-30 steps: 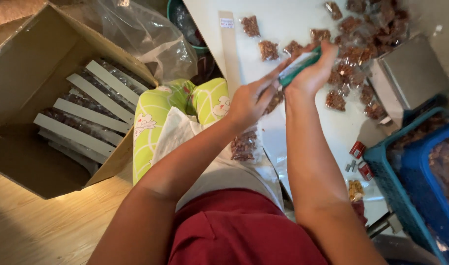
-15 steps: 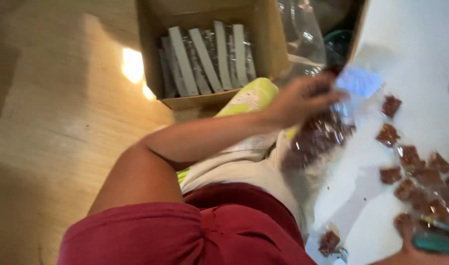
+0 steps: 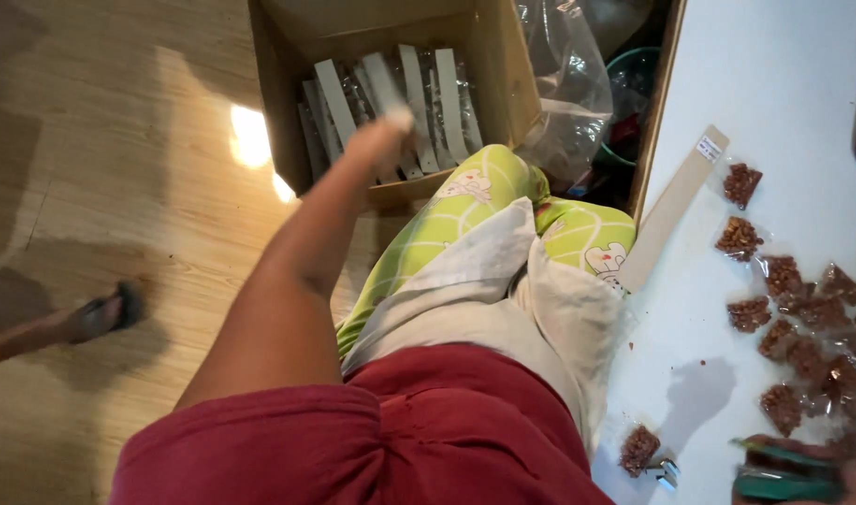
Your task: Stapling small plastic bags containing nuts onto cardboard display strips for retail sale.
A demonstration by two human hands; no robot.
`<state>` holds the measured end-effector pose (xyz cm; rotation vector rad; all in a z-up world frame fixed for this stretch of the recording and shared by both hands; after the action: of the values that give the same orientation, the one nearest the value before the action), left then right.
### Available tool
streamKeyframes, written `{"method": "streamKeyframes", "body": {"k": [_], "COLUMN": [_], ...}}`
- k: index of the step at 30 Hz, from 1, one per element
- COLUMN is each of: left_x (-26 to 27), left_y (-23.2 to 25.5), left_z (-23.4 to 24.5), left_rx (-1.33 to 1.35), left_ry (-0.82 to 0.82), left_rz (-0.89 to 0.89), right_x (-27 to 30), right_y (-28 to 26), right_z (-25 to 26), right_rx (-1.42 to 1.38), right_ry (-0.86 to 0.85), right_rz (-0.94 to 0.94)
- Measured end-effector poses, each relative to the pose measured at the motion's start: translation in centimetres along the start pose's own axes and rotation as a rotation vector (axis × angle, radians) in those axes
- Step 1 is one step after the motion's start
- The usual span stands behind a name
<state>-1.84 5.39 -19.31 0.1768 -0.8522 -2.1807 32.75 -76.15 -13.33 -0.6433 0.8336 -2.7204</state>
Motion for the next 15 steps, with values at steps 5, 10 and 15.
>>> {"method": "streamKeyframes", "body": {"k": [5, 10, 15], "left_x": [0.9, -1.6, 1.7], "left_y": [0.6, 15.5, 31.4], "left_z": [-7.6, -11.6, -17.1], "left_rx": [0.004, 0.495, 0.442], "left_ry": [-0.26, -0.022, -0.192], "left_rz": [0.129, -0.172, -0.324], "right_x": [4.8, 9.3, 4.8], "right_y": [-14.5, -21.6, -19.6], "right_z": [-6.3, -11.4, -11.8], "right_rx": [-0.063, 0.79, 0.74], "right_ry": [-0.023, -0.382, -0.133], "right_rz": [-0.283, -0.239, -0.333]}}
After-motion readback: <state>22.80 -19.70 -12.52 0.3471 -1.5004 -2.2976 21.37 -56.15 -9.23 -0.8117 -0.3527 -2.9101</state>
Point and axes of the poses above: each hand's wrist, its own x-axis away from the middle knuckle, its own z-axis out of the back of the hand, y = z × x, the point moved 5 cm from there along -x, towards the middle knuckle, and after that the axes turned 13 degrees about x, right-handed, at the moved point
